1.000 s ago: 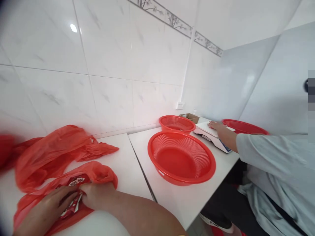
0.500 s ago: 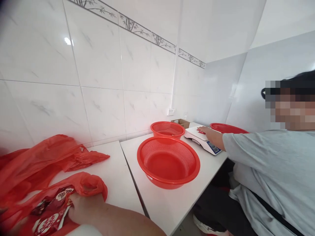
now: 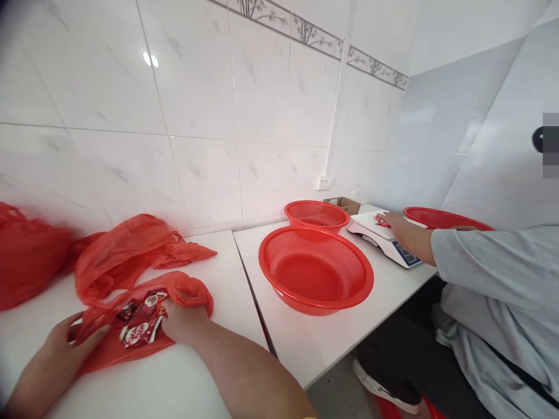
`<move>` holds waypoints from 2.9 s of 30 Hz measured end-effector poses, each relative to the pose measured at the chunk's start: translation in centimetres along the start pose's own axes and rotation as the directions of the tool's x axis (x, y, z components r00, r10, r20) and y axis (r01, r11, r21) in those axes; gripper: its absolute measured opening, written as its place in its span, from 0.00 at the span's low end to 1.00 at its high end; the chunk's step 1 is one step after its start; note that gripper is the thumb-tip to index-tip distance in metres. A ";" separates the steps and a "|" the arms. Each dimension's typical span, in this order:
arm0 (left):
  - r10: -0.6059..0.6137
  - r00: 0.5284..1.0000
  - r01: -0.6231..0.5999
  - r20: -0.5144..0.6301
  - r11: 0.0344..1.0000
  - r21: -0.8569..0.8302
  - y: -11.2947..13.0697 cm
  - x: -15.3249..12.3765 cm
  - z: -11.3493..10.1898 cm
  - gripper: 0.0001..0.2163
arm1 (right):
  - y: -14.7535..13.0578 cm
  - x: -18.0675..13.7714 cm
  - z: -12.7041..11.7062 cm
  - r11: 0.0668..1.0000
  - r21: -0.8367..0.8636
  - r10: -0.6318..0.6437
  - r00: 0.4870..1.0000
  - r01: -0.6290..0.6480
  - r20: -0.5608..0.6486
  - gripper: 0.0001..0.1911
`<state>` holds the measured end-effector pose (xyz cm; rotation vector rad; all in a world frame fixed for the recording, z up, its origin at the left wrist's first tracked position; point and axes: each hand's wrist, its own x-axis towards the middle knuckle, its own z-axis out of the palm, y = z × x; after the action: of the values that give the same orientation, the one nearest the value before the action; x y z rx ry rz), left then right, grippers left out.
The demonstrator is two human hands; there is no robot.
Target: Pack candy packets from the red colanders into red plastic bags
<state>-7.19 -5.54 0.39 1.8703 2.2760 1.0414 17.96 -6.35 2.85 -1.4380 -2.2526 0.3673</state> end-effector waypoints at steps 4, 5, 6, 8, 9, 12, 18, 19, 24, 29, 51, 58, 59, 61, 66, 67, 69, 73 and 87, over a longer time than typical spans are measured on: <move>-0.123 0.986 0.127 0.113 0.992 -0.027 2.2 -1.0 -1.3 0.24 | -0.4 -0.4 -0.4 1.000 0.017 0.004 1.000 -0.004 -0.017 0.17; -0.116 0.986 0.122 0.123 0.992 -0.043 2.5 -1.1 -1.4 0.24 | -0.5 -0.5 -0.6 1.000 0.029 0.010 1.000 -0.010 -0.014 0.19; -0.113 0.986 0.120 0.119 0.991 -0.056 2.6 -1.2 -1.4 0.25 | -0.6 -0.5 -0.7 0.999 0.042 0.022 1.000 -0.022 -0.003 0.21; -0.098 0.989 0.111 0.109 0.987 -0.118 2.5 -1.5 -1.2 0.25 | -0.6 -0.6 -0.7 0.997 0.065 0.035 0.999 -0.036 0.013 0.22; -0.096 0.990 0.111 0.101 0.980 -0.165 2.4 -1.6 -1.1 0.24 | -0.5 -0.5 -0.7 0.997 0.074 0.028 0.999 -0.029 0.019 0.21; -0.075 0.995 0.091 0.062 0.950 -0.297 2.3 -1.7 -0.7 0.22 | -0.2 -0.2 -0.3 0.995 0.099 0.012 0.999 -0.017 0.046 0.17; -0.070 0.998 0.064 -0.002 0.912 -0.405 2.8 -0.8 0.1 0.22 | 0.8 1.0 0.6 0.995 0.099 -0.022 0.999 0.018 0.033 0.14; -0.087 0.996 0.079 0.000 0.899 -0.431 2.8 -0.6 0.3 0.22 | 0.9 1.2 0.7 0.995 0.103 -0.019 0.999 0.015 0.032 0.15; -0.157 0.986 0.160 0.058 0.777 -0.609 2.7 -0.2 0.8 0.23 | 1.1 1.8 1.1 0.983 0.161 0.082 0.994 -0.092 0.066 0.17; -0.221 0.974 0.197 0.057 0.689 -0.698 2.5 -0.4 0.4 0.19 | 1.2 2.0 1.3 0.947 0.249 0.192 0.980 -0.201 0.060 0.19; -0.064 0.997 0.014 -0.033 0.625 -0.781 1.3 -0.9 -0.5 0.20 | -0.1 0.3 3.2 0.946 0.105 -0.299 0.950 0.308 -0.091 0.26; -0.097 0.995 0.075 0.021 0.606 -0.792 1.3 -1.2 -0.9 0.17 | -0.3 0.4 2.1 0.932 0.035 -0.344 0.911 0.360 -0.226 0.22; -0.106 0.994 0.077 0.014 0.616 -0.784 1.3 -1.2 -0.9 0.17 | -0.1 0.5 2.0 0.936 0.026 -0.334 0.912 0.350 -0.237 0.22; -0.113 0.994 0.067 -0.008 0.640 -0.766 1.2 -1.2 -1.0 0.16 | 0.4 0.9 1.9 0.947 0.022 -0.306 0.918 0.321 -0.251 0.22; -0.089 0.996 0.048 -0.014 0.656 -0.754 1.0 -1.0 -0.7 0.16 | 1.0 1.0 1.8 0.944 0.021 -0.322 0.930 0.331 -0.179 0.23; -0.092 0.996 0.052 -0.012 0.656 -0.753 1.0 -1.0 -0.7 0.16 | 1.0 0.9 1.8 0.941 0.016 -0.333 0.931 0.339 -0.153 0.24; -0.099 0.995 0.059 -0.008 0.651 -0.757 1.0 -0.9 -0.6 0.14 | 0.9 0.8 1.8 0.942 0.015 -0.330 0.937 0.334 -0.116 0.27; -0.100 0.995 0.077 0.017 0.627 -0.776 1.0 -0.8 -0.5 0.12 | 1.1 0.9 1.9 0.973 0.030 -0.222 0.962 0.229 -0.156 0.24; 0.037 0.991 0.083 0.132 0.606 -0.791 1.8 -0.6 -1.1 0.16 | 1.4 1.6 -0.7 0.981 0.134 0.170 0.954 -0.141 -0.246 0.25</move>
<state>-5.91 -6.46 1.87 1.4251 1.3363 1.5208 18.87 -4.35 3.20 -1.5131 -1.8902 0.3331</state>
